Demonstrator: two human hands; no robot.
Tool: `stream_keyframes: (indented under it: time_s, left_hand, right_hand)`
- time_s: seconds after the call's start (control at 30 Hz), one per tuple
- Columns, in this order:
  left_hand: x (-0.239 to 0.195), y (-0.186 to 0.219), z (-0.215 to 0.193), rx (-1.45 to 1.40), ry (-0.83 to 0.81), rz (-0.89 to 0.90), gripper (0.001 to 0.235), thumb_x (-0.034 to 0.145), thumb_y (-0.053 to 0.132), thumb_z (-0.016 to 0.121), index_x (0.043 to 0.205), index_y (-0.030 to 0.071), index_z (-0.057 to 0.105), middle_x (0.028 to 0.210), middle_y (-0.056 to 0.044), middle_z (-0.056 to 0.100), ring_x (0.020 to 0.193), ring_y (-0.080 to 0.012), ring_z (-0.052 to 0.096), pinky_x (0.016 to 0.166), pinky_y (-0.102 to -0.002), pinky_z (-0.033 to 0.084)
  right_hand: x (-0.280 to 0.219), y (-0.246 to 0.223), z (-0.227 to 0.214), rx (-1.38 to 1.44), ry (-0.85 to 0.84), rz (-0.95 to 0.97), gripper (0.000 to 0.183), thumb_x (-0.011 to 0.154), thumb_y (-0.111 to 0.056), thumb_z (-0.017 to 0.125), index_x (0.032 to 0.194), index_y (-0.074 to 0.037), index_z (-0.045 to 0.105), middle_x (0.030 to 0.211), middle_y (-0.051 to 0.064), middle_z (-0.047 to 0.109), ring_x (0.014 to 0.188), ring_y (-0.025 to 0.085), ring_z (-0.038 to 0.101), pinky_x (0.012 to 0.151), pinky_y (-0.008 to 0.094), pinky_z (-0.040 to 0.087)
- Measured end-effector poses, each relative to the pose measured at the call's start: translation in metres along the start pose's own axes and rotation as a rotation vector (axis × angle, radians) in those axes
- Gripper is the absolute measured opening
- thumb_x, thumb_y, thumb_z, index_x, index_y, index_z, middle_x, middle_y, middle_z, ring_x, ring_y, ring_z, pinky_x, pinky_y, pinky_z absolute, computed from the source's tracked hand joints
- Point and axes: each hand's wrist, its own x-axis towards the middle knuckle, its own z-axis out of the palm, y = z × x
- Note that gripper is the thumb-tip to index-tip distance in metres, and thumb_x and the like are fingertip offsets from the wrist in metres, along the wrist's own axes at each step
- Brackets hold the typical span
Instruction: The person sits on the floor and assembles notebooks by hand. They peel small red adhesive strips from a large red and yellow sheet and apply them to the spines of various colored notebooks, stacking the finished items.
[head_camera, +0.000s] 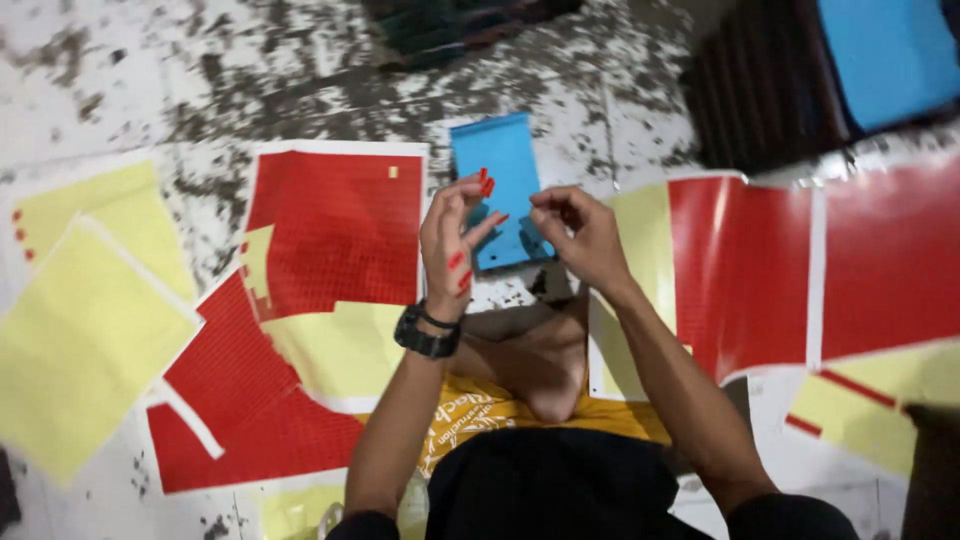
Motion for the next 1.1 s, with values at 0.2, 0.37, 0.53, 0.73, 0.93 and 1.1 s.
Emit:
stream_keyframes:
  time_s: [0.2, 0.37, 0.53, 0.73, 0.93, 1.1]
  left_hand:
    - [0.03, 0.029, -0.044, 0.521, -0.084, 0.238, 0.038, 0.106, 0.029, 0.046, 0.096, 0.007, 0.075, 0.125, -0.019, 0.062, 0.12, -0.0374, 0.061, 0.097, -0.052, 0.053]
    - [0.041, 0.024, -0.051, 0.613, -0.124, 0.246, 0.04, 0.108, 0.03, 0.043, 0.095, 0.01, 0.075, 0.121, -0.016, 0.065, 0.127, -0.0375, 0.057, 0.106, -0.05, 0.044]
    - [0.048, 0.017, -0.052, 0.665, -0.163, 0.212, 0.046, 0.11, 0.033, 0.038, 0.094, 0.01, 0.074, 0.12, -0.017, 0.067, 0.134, -0.0392, 0.052, 0.11, -0.052, 0.038]
    - [0.053, 0.012, -0.049, 0.613, -0.151, 0.073, 0.061, 0.108, 0.042, 0.037, 0.152, 0.0, 0.036, 0.139, -0.035, 0.053, 0.129, -0.055, 0.051, 0.103, -0.066, 0.043]
    - [0.068, -0.022, -0.058, 1.219, 0.03, 0.348, 0.023, 0.097, 0.026, 0.062, 0.117, 0.021, 0.073, 0.137, -0.011, 0.056, 0.144, -0.0469, 0.033, 0.104, -0.086, 0.012]
    - [0.075, -0.037, -0.059, 1.397, 0.042, 0.479, 0.021, 0.094, 0.029, 0.061, 0.107, 0.026, 0.077, 0.139, -0.009, 0.056, 0.148, -0.0432, 0.029, 0.105, -0.081, -0.002]
  right_hand:
    - [0.069, -0.078, 0.025, -0.271, -0.383, -0.322, 0.013, 0.096, 0.004, 0.071, 0.108, 0.001, 0.075, 0.086, 0.019, 0.073, 0.076, 0.032, 0.073, 0.063, 0.041, 0.06]
    - [0.083, -0.085, 0.032, -0.334, -0.506, -0.29, 0.01, 0.094, 0.003, 0.072, 0.104, 0.005, 0.075, 0.084, 0.023, 0.073, 0.074, 0.033, 0.073, 0.064, 0.043, 0.06]
    - [0.088, -0.067, 0.033, -0.335, -0.552, -0.224, 0.008, 0.095, 0.002, 0.07, 0.101, 0.004, 0.075, 0.083, 0.022, 0.074, 0.074, 0.034, 0.073, 0.065, 0.043, 0.059]
    - [0.104, -0.011, 0.025, -0.373, -0.455, -0.205, 0.006, 0.098, 0.0, 0.068, 0.103, 0.003, 0.07, 0.083, 0.02, 0.071, 0.074, 0.033, 0.07, 0.063, 0.043, 0.057]
    - [0.129, -0.015, 0.034, -0.472, -0.494, -0.119, 0.013, 0.103, -0.005, 0.062, 0.105, 0.002, 0.073, 0.08, 0.02, 0.071, 0.07, 0.032, 0.069, 0.058, 0.041, 0.053]
    - [0.137, -0.003, 0.04, -0.519, -0.492, -0.115, 0.012, 0.102, -0.006, 0.064, 0.107, 0.0, 0.073, 0.081, 0.019, 0.071, 0.073, 0.034, 0.07, 0.057, 0.041, 0.053]
